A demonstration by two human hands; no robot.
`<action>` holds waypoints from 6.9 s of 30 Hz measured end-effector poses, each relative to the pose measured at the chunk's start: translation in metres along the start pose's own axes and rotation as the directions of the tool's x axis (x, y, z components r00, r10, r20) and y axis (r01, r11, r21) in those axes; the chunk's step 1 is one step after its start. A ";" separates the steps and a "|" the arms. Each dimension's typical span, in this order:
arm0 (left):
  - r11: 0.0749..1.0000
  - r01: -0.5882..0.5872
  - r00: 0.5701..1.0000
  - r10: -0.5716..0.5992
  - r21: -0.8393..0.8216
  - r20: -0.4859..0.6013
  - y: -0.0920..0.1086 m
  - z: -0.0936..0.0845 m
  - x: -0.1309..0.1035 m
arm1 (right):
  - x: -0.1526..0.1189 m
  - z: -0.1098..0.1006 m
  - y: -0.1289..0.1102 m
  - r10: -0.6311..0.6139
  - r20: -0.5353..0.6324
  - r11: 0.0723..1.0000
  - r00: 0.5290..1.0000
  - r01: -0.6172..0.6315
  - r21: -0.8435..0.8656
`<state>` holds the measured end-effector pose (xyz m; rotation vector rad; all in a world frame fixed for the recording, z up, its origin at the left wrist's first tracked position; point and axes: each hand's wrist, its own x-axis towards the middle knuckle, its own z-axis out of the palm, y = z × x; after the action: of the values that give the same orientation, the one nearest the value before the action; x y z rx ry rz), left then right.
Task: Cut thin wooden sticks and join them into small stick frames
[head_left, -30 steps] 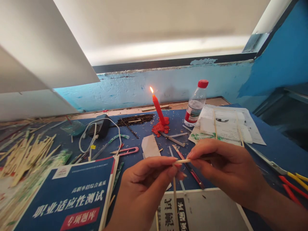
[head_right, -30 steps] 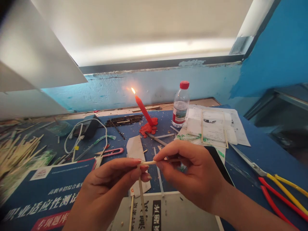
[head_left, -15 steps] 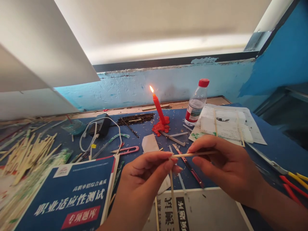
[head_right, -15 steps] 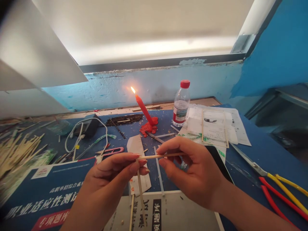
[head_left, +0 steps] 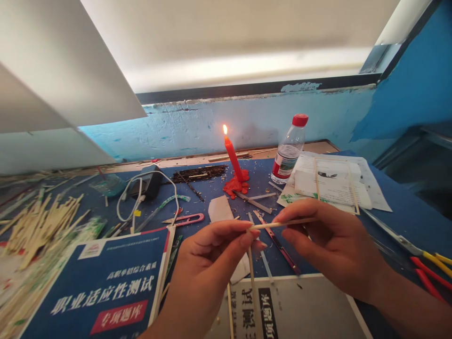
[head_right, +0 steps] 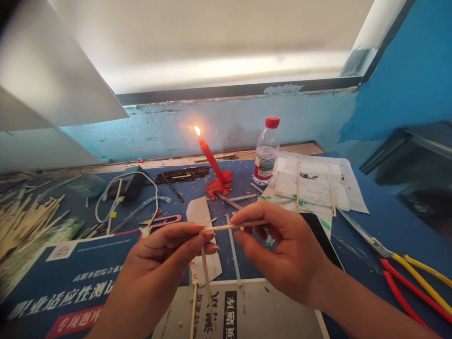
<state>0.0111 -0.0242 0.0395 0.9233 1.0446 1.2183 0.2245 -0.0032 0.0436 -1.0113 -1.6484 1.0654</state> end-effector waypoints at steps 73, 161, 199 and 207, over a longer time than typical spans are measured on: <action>0.998 0.000 0.999 0.002 -0.068 0.036 -0.001 0.001 0.002 | -0.003 -0.004 0.000 0.009 0.079 0.998 0.997 -0.003 -0.069; 0.956 0.191 0.969 -0.219 -0.222 -0.111 -0.033 -0.020 0.030 | 0.075 -0.013 0.102 -0.167 0.242 0.654 0.956 0.291 -0.698; 0.897 0.425 0.899 -0.434 -0.126 -0.056 -0.031 -0.010 0.041 | 0.062 -0.011 0.056 -0.304 -0.149 0.898 0.941 0.231 -0.374; 0.903 0.385 0.916 -0.400 -0.191 -0.045 -0.026 -0.005 0.036 | 0.104 -0.010 0.009 -0.445 -0.385 0.895 0.809 0.379 -0.236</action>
<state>0.0145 0.0086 0.0084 0.4933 1.1045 0.9951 0.2087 0.0988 0.0633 -0.8477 -1.4933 0.3913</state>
